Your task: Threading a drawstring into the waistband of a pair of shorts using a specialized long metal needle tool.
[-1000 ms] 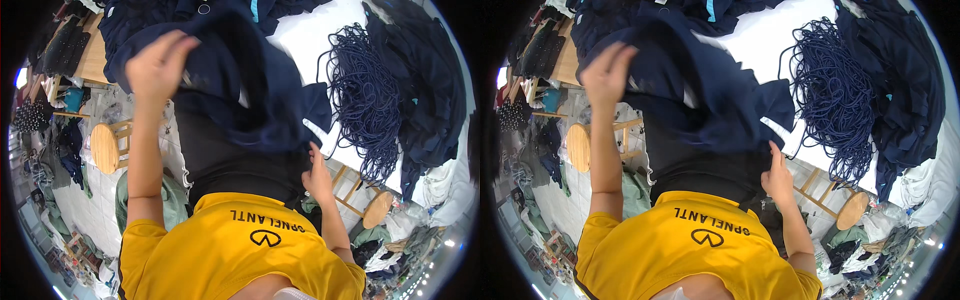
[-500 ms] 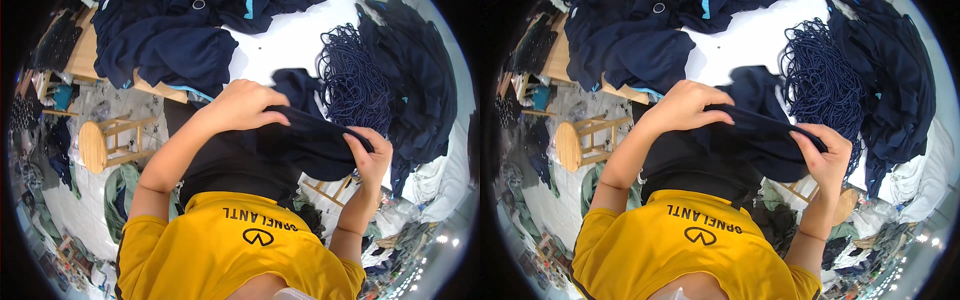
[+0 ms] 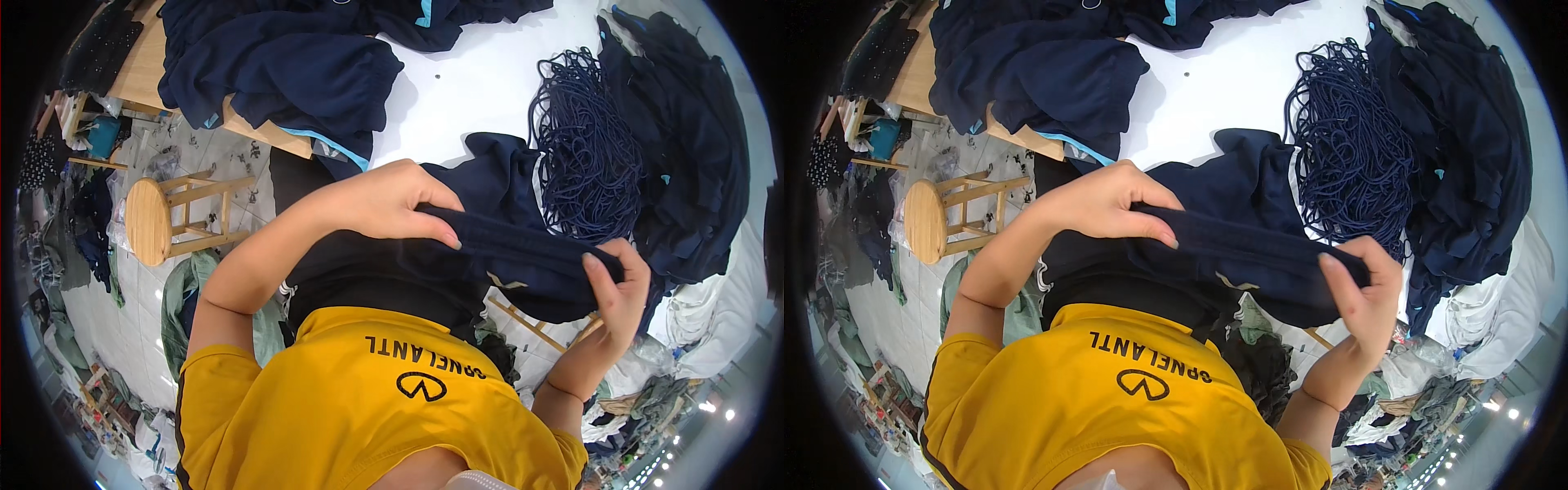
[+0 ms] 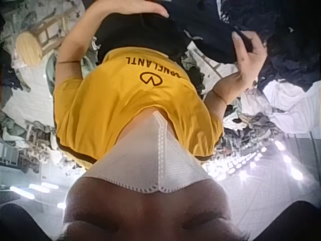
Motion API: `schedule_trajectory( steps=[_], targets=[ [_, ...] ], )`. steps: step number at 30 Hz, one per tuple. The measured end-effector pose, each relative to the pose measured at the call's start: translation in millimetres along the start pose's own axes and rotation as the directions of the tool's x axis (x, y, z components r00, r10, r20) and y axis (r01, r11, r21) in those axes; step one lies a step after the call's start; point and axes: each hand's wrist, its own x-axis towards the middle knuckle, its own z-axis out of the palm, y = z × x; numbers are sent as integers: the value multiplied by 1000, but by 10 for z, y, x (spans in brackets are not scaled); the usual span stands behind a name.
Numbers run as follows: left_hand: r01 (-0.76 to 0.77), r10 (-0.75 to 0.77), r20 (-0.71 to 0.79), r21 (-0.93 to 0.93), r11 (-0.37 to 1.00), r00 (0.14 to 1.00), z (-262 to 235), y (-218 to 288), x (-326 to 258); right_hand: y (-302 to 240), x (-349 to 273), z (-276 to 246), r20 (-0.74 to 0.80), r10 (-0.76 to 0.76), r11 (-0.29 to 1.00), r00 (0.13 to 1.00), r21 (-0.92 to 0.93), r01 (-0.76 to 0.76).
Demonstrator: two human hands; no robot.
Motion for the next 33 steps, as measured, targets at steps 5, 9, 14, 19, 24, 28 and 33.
schedule_trajectory(
  steps=[5,9,14,19,24,28,33],
  targets=[
    [66,-62,-25,199,978,998,33,-11,52,32,115,211,87,44,990,995,129,-55],
    [69,-66,-19,226,972,998,41,-7,36,-39,70,285,-5,-46,999,999,-30,46],
    [139,-129,-92,107,985,987,20,54,4,-30,85,302,-133,-102,995,986,-20,100],
    [94,-89,-70,88,992,994,-4,130,-24,-28,5,299,-221,-67,983,973,153,102],
    [65,-45,-92,219,974,995,34,222,-5,-12,-18,352,-280,-190,982,941,-40,186],
    [4,85,-184,439,899,979,66,174,31,-30,61,382,-314,-185,981,931,-2,195],
    [67,-46,-77,295,953,996,-14,293,-36,-68,93,322,-364,-62,947,929,273,170]
  ],
)
